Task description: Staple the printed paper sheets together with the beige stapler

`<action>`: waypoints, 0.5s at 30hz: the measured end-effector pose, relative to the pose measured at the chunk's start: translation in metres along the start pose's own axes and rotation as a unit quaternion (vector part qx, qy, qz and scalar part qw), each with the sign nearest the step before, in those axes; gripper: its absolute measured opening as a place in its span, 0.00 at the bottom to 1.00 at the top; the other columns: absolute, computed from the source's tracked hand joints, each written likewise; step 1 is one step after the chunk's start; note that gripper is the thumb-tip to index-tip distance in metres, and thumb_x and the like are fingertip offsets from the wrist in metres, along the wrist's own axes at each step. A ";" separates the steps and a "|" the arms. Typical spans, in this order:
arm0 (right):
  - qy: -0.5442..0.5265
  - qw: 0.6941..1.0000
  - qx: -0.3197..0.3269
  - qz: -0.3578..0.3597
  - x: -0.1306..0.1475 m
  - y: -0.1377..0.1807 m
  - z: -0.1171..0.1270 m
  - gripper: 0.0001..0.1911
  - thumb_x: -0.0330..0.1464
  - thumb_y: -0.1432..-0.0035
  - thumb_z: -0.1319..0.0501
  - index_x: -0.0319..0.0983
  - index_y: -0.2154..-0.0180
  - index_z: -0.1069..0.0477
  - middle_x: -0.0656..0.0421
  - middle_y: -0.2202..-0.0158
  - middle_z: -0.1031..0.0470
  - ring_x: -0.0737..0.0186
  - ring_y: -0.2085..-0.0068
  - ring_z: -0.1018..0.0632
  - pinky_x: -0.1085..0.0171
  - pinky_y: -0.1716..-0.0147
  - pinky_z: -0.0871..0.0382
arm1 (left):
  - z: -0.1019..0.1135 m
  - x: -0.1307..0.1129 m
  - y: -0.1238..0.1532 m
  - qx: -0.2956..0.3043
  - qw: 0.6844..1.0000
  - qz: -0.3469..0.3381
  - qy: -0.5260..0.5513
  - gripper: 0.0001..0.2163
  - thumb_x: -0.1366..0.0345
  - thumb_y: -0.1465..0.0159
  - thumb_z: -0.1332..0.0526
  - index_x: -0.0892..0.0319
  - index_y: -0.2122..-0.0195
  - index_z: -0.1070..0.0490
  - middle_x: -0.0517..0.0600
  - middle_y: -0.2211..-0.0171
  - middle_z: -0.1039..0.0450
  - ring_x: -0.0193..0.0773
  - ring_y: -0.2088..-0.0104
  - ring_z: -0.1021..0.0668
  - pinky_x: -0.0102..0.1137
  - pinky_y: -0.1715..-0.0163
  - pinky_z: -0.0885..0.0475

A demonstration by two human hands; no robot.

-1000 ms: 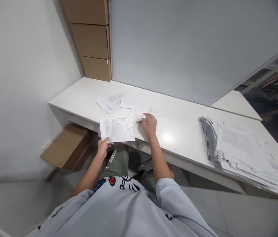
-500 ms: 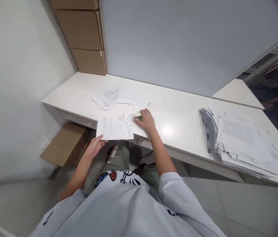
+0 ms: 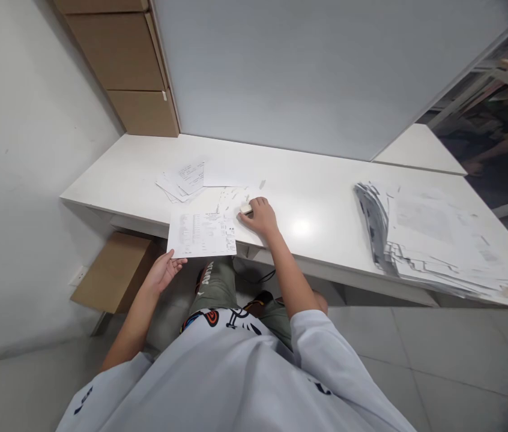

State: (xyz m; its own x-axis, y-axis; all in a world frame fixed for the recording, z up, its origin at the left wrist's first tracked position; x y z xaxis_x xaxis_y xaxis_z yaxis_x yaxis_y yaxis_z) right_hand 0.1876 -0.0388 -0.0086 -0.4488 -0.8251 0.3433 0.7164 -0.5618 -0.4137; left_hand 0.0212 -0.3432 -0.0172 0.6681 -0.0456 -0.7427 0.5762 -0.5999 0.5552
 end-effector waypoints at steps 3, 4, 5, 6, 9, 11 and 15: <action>0.001 1.000 0.008 -0.001 -0.001 -0.001 0.000 0.17 0.47 0.43 0.41 0.39 0.62 0.35 0.47 0.57 0.30 0.44 0.52 0.32 0.51 0.55 0.34 | -0.003 0.005 -0.001 0.009 1.000 0.005 -0.005 0.09 0.73 0.32 0.47 0.68 0.61 0.28 0.54 0.73 0.21 0.32 0.76 0.21 0.21 0.80 0.28; 0.002 1.000 0.010 -0.004 0.000 -0.001 0.000 0.18 0.47 0.44 0.41 0.39 0.62 0.35 0.47 0.58 0.30 0.44 0.53 0.32 0.51 0.56 0.35 | -0.004 0.006 -0.001 0.011 1.000 0.008 -0.010 0.09 0.73 0.32 0.47 0.69 0.62 0.28 0.54 0.73 0.21 0.32 0.76 0.21 0.22 0.80 0.28; 0.004 1.000 0.011 -0.010 0.000 -0.001 0.000 0.18 0.47 0.45 0.41 0.40 0.62 0.35 0.47 0.58 0.30 0.44 0.53 0.32 0.51 0.56 0.35 | -0.005 0.008 0.000 0.014 1.000 0.011 -0.016 0.08 0.73 0.32 0.46 0.69 0.62 0.27 0.55 0.74 0.22 0.33 0.77 0.21 0.22 0.80 0.29; 0.007 1.000 0.009 -0.018 0.000 -0.001 0.001 0.17 0.47 0.45 0.41 0.40 0.63 0.35 0.47 0.58 0.30 0.44 0.54 0.32 0.51 0.57 0.35 | -0.006 0.010 0.000 0.019 1.000 0.012 -0.021 0.08 0.73 0.32 0.46 0.68 0.63 0.27 0.55 0.74 0.22 0.33 0.76 0.21 0.22 0.80 0.29; 0.023 0.998 0.000 -0.054 0.000 -0.001 0.003 0.15 0.44 0.46 0.41 0.40 0.64 0.36 0.47 0.59 0.30 0.44 0.55 0.33 0.51 0.57 0.37 | -0.009 0.015 0.003 0.045 0.998 0.014 -0.031 0.08 0.71 0.33 0.44 0.68 0.62 0.26 0.55 0.74 0.22 0.35 0.75 0.20 0.23 0.79 0.29; 0.028 0.997 -0.003 -0.071 0.000 0.000 0.004 0.15 0.43 0.47 0.41 0.40 0.64 0.36 0.47 0.59 0.30 0.44 0.54 0.34 0.51 0.58 0.37 | -0.011 0.017 0.004 0.063 0.997 0.014 -0.035 0.08 0.71 0.33 0.44 0.68 0.61 0.26 0.56 0.72 0.21 0.36 0.74 0.20 0.24 0.79 0.29; 0.026 0.994 -0.009 -0.105 -0.001 0.002 0.005 0.14 0.43 0.47 0.42 0.40 0.64 0.37 0.47 0.59 0.31 0.44 0.54 0.35 0.51 0.58 0.39 | -0.009 0.018 0.005 0.082 0.995 0.011 -0.057 0.09 0.69 0.33 0.43 0.68 0.61 0.25 0.57 0.71 0.20 0.36 0.74 0.20 0.24 0.78 0.30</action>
State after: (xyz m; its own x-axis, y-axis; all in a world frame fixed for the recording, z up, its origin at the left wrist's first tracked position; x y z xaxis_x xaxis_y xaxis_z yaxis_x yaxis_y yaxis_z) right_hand 0.1919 -0.0385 -0.0058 -0.6153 -0.6905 0.3803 0.5940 -0.7233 -0.3522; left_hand 0.0406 -0.3396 -0.0241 0.6166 -0.1437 -0.7740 0.4713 -0.7201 0.5092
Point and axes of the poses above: each hand's wrist, its own y-axis away from the middle knuckle, its own z-axis out of the back of the hand, x = y × z, the point moved 2 cm from there along -y, towards the middle knuckle
